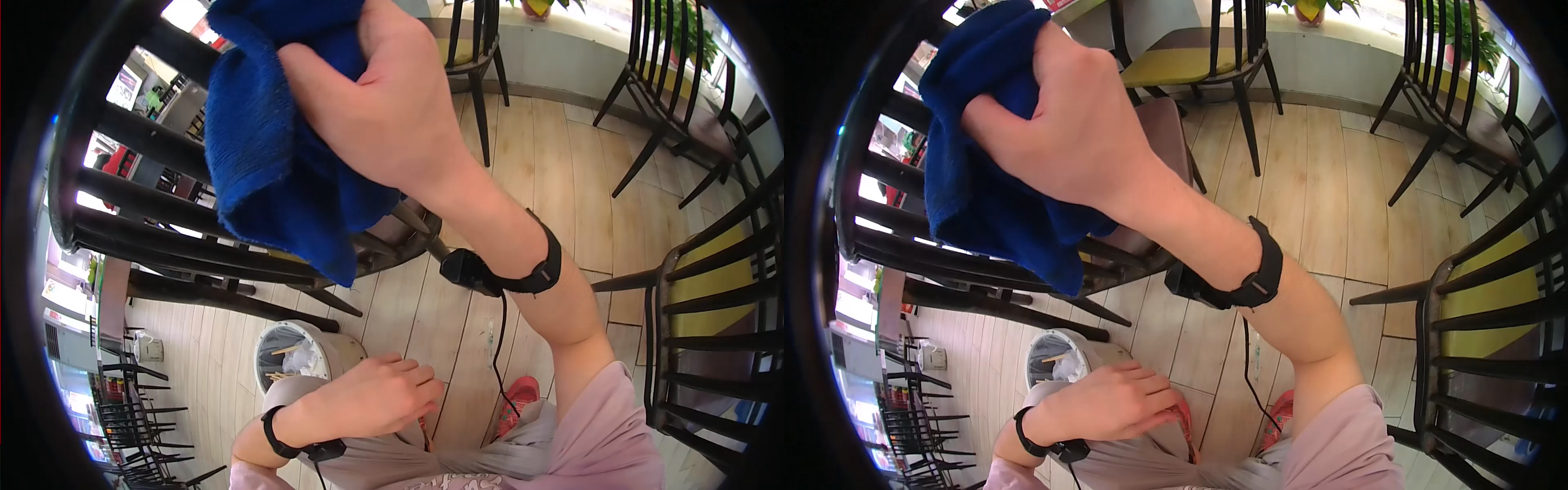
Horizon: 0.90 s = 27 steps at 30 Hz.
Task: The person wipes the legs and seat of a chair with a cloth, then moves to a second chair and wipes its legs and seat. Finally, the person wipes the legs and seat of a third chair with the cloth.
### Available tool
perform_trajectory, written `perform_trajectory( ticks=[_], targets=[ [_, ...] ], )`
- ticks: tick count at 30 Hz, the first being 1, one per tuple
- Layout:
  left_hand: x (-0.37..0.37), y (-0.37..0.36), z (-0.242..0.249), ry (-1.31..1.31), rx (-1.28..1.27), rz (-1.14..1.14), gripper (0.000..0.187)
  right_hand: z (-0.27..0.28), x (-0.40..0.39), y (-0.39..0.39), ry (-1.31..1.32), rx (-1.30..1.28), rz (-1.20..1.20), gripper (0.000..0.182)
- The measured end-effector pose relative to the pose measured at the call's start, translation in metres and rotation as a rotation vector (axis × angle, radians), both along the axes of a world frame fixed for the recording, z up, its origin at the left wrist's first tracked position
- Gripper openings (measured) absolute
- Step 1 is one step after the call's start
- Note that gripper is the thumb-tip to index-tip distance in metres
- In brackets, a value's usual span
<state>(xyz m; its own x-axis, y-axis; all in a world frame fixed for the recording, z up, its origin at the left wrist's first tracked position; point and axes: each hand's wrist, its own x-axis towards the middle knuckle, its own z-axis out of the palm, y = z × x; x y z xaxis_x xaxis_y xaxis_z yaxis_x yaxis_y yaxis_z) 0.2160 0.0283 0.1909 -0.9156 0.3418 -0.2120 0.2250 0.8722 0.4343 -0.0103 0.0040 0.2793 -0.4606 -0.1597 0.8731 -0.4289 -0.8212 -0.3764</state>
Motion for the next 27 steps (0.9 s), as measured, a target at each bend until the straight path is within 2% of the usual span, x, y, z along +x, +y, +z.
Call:
perform_trajectory(
  ticks=[1, 3, 4, 5, 8, 12, 15, 16, 19, 24, 27],
  targets=[
    [0.0, -0.001, 0.001, 0.004, -0.008, 0.0, 0.019, -0.003, 0.002, 0.004, -0.006, 0.007, 0.007, 0.025],
    [0.0, -0.002, 0.001, 0.005, -0.014, 0.008, 0.018, -0.009, 0.005, 0.017, 0.088, -0.007, 0.105, 0.039],
    [0.0, -0.003, 0.0, 0.006, -0.004, 0.007, 0.018, -0.015, -0.007, 0.005, 0.046, 0.011, 0.31, 0.036],
    [0.0, -0.003, 0.0, 0.008, 0.005, 0.007, 0.017, -0.022, -0.008, 0.001, 0.044, 0.015, 0.318, 0.036],
    [-0.001, -0.004, -0.001, 0.022, 0.007, 0.007, 0.016, -0.039, -0.009, -0.012, -0.013, 0.009, 0.252, 0.035],
    [-0.002, -0.006, -0.003, -0.008, 0.029, 0.009, 0.016, -0.05, -0.01, -0.016, -0.015, 0.009, 0.336, 0.034],
    [-0.003, -0.007, -0.001, -0.014, 0.025, -0.003, 0.015, -0.06, -0.002, -0.021, -0.078, -0.049, 0.124, 0.029],
    [-0.003, -0.008, -0.002, 0.004, 0.023, -0.003, 0.015, -0.066, -0.007, -0.012, -0.137, 0.07, 0.104, 0.027],
    [-0.005, -0.01, -0.001, 0.026, 0.02, 0.002, 0.016, -0.102, -0.019, -0.02, -0.058, 0.11, 0.019, 0.03],
    [-0.009, -0.01, -0.003, 0.046, -0.005, 0.001, 0.016, -0.172, -0.036, -0.017, -0.051, 0.251, 0.105, 0.034],
    [-0.012, -0.006, -0.001, 0.047, -0.011, -0.018, 0.017, -0.227, -0.043, -0.018, -0.015, 0.348, 0.21, 0.025]
  ],
)
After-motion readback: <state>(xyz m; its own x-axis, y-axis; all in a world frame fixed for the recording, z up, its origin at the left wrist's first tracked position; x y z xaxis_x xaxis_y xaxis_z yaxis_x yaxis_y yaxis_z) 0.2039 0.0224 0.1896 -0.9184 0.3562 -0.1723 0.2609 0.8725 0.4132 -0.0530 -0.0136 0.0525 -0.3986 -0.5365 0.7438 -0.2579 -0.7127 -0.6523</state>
